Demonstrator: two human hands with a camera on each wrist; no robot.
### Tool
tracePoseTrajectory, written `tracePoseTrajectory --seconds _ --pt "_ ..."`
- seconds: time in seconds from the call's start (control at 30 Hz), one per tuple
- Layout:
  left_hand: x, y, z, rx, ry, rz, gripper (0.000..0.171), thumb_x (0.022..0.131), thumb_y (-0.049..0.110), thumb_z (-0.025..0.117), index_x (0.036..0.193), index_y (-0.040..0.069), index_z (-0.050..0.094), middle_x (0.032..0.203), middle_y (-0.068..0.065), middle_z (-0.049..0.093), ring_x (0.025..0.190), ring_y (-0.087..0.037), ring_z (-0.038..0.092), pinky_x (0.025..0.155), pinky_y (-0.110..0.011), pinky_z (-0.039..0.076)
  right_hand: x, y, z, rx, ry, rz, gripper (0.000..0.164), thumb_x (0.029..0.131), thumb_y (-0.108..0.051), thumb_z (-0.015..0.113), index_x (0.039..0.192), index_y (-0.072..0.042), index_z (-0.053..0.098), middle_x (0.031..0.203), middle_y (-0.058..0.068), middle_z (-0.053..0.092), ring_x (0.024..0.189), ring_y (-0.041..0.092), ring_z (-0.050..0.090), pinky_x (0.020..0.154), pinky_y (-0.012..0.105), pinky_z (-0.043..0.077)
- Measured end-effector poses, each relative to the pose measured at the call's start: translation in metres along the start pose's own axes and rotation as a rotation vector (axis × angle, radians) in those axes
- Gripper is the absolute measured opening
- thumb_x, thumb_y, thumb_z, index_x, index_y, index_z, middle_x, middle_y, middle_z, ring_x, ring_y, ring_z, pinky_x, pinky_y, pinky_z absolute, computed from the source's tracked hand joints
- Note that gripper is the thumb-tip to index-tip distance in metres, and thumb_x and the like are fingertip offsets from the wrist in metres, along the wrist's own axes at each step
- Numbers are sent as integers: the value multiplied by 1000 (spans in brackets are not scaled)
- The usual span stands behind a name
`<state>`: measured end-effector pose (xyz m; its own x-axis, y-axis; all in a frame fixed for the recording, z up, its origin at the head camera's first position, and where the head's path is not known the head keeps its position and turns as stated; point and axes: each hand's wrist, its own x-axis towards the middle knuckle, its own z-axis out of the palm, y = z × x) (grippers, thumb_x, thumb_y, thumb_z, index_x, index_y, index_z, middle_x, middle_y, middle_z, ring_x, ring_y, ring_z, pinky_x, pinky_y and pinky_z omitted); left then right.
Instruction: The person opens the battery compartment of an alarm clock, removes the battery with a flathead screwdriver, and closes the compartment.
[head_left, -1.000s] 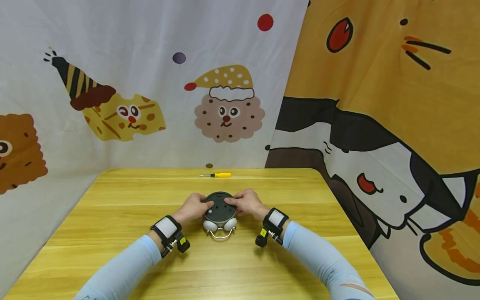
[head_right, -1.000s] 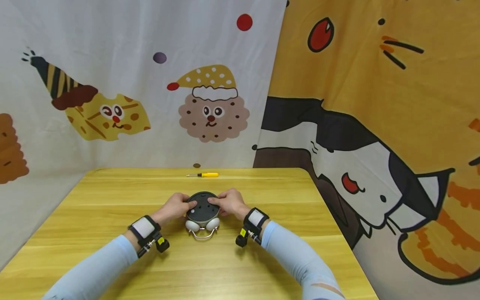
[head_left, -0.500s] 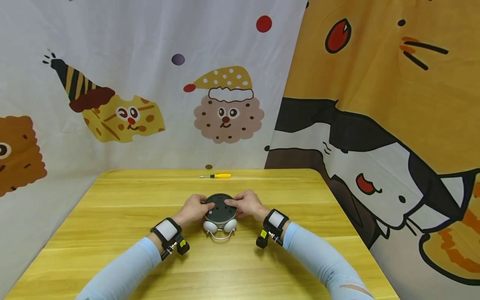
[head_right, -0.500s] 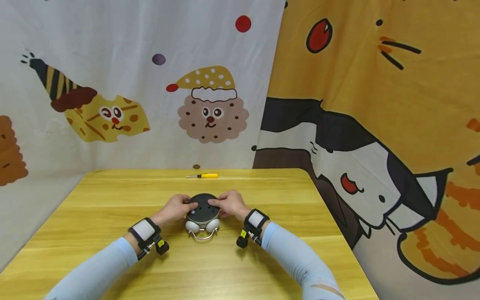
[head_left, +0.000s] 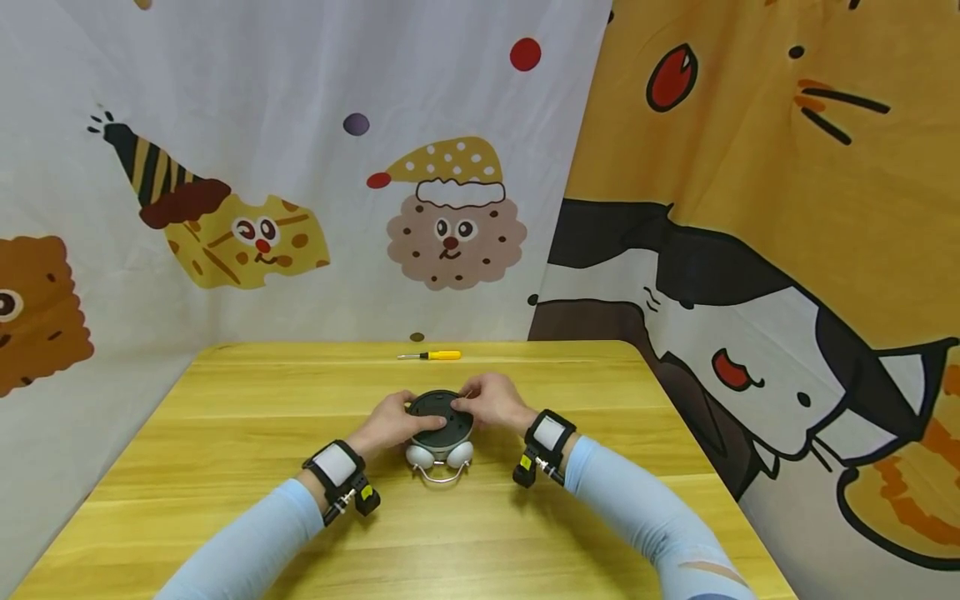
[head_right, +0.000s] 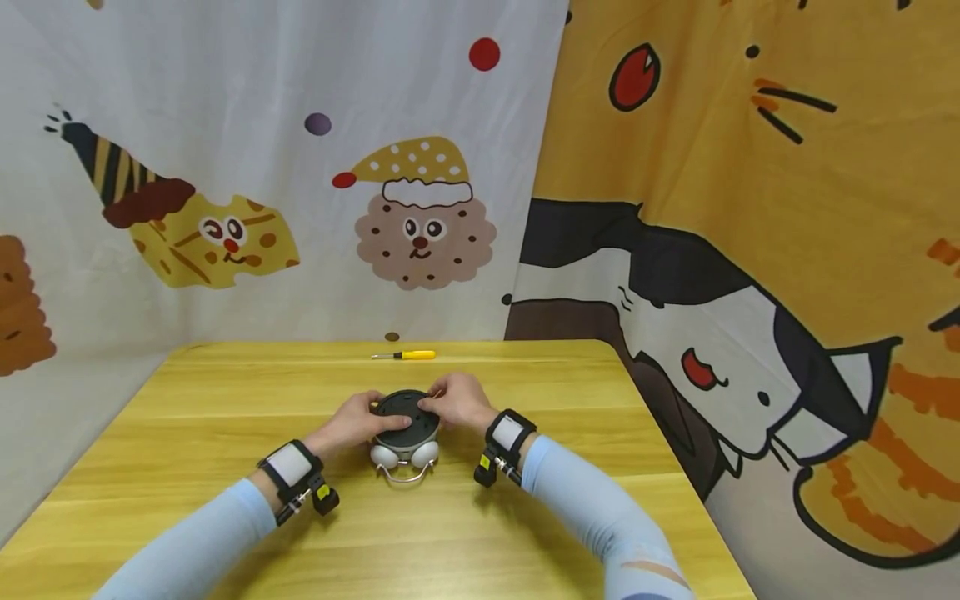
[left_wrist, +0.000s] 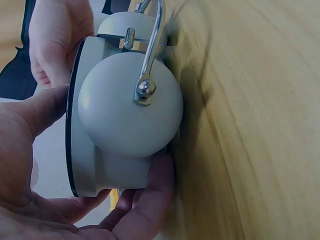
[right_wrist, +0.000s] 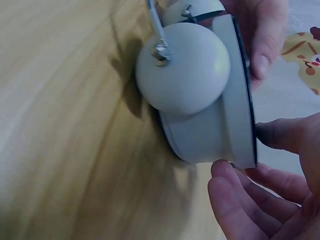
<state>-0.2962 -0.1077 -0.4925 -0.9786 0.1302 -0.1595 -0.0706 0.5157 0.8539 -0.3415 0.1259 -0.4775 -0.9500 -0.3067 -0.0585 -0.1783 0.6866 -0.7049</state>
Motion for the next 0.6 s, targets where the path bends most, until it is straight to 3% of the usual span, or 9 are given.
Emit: tracePoseTrajectory --seconds 0.2,0.4,0.6 --pt "-2 -1 2 14 -4 9 81 88 45 96 143 -6 62 133 -23 74 110 -27 70 92 -39 60 3 -7 -7 -89 14 -22 26 100 -30 86 117 -11 85 104 6 86 74 16 78 65 27 60" --pt "-3 -1 2 14 -8 13 77 88 44 96 138 -5 63 125 -21 74 103 -26 68 82 -35 57 5 -13 -11 -243 55 -139 18 98 -30 88 110 -16 87 107 1 86 95 16 76 82 32 61" --pt "-3 0 1 25 -15 17 79 89 45 95 140 -5 62 128 -22 74 106 -27 68 86 -36 57 8 -22 -10 -315 27 -272 13 97 -26 89 106 -17 87 108 1 86 90 13 75 76 26 59"
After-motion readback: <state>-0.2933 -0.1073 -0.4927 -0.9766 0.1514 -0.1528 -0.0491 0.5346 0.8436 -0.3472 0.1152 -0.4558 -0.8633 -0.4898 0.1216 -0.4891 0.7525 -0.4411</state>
